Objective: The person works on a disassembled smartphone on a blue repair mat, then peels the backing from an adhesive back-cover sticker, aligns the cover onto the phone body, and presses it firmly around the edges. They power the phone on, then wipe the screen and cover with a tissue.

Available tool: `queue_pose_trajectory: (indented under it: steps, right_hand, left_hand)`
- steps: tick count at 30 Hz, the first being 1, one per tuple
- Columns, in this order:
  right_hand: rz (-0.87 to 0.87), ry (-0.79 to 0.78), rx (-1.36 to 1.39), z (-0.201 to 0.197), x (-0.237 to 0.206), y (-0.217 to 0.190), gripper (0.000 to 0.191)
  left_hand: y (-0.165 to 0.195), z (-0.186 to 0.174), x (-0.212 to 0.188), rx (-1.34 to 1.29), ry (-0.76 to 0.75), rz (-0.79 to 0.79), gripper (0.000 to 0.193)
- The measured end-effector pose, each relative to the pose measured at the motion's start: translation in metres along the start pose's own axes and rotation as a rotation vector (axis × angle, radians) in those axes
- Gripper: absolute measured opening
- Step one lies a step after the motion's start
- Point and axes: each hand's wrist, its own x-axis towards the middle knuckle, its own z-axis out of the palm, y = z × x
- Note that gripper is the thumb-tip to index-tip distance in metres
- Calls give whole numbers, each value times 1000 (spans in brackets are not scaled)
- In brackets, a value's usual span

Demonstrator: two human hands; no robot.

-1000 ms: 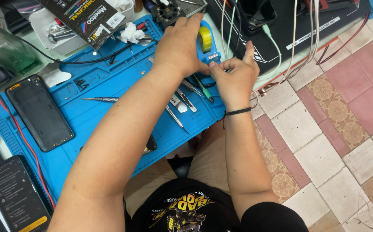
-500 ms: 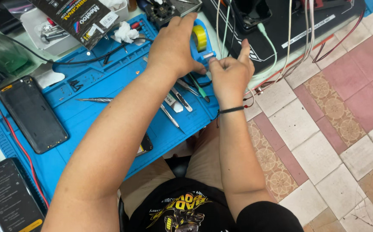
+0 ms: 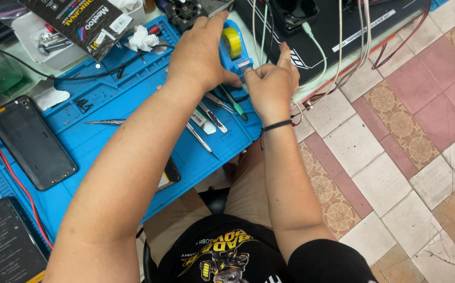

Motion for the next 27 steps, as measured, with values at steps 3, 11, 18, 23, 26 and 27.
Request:
queue_pose_trajectory:
  steps: [3, 11, 18, 23, 26, 27]
  right_hand:
    - [-52, 19, 41, -1, -4, 2, 25]
    - [-130, 141, 180, 7, -16, 2, 27]
    - [-79, 163, 150, 9, -17, -3, 31]
    - [-92, 166, 95, 4, -16, -9, 27]
    - [-117, 160, 45, 5, -18, -8, 23]
    - [-117, 157, 43, 6, -21, -6, 23]
  left_hand:
    - [0, -1, 0, -24, 7, 4, 127]
    - [-5, 1, -2, -76, 58, 78, 119]
    - [-4, 2, -6, -74, 72, 129, 115]
    - [-3, 1, -3, -58, 43, 118, 116]
    - [-5, 1, -2, -46, 46, 121, 116]
    - [-7, 2, -3, -40, 31, 112, 116]
